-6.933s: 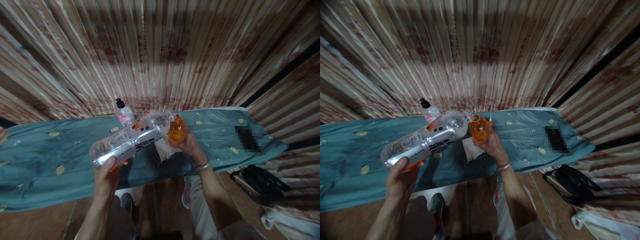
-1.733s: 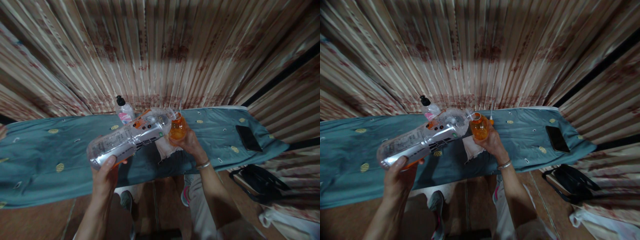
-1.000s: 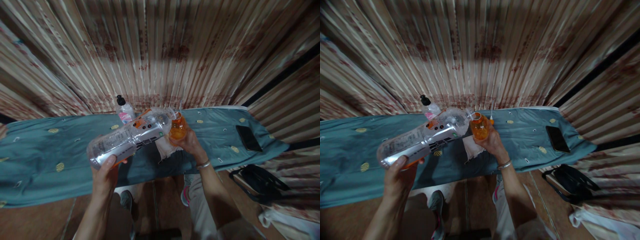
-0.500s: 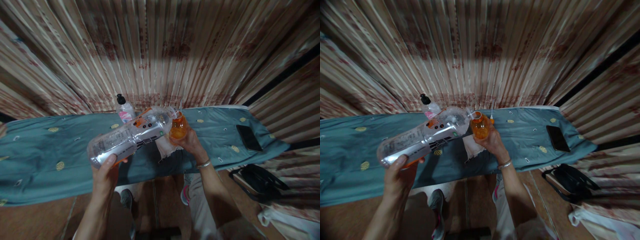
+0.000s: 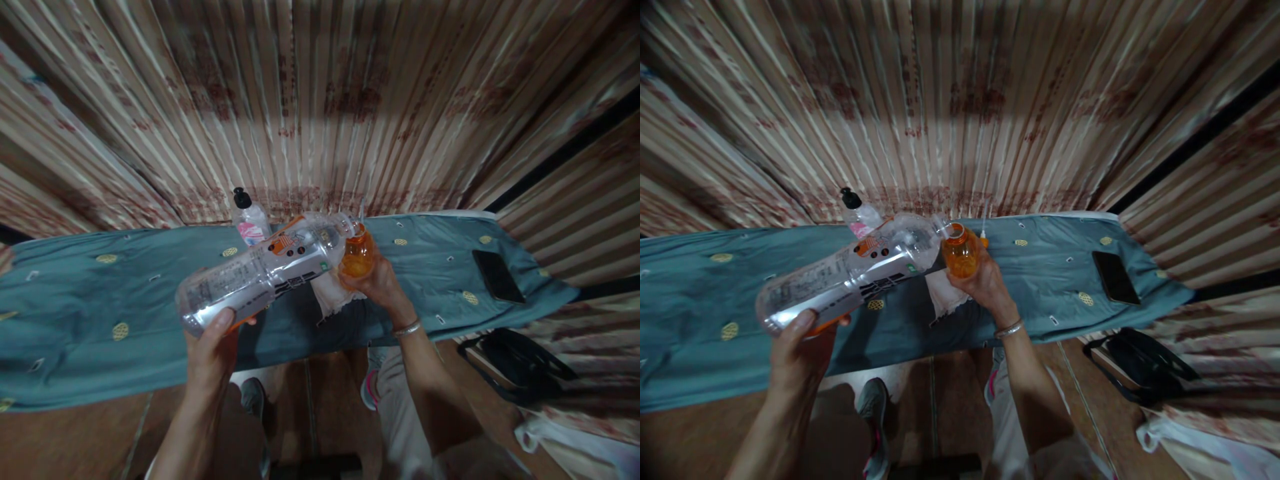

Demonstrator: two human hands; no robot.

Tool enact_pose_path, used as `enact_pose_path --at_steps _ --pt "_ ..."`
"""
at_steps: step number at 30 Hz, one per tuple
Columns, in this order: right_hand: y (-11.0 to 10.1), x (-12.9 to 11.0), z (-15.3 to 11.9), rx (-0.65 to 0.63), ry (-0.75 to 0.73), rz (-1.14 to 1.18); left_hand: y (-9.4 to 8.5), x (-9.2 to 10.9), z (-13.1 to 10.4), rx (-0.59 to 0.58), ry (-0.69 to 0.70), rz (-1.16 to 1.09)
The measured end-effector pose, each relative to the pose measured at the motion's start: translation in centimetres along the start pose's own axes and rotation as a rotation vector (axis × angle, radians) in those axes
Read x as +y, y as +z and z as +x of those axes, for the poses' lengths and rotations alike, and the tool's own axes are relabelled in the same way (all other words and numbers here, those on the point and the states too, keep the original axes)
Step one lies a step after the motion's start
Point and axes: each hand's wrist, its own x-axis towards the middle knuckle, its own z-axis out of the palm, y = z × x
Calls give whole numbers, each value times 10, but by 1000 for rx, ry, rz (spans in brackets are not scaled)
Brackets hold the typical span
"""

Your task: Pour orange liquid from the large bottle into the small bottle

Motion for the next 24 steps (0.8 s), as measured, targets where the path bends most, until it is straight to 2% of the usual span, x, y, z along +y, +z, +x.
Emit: enact_pose_path --at_steps 6,24 --pt "0 1 0 -2 7 37 -1 -2 2 -14 27 3" --pt "2 6 0 12 14 19 -3 -9 1 -4 -6 -1"
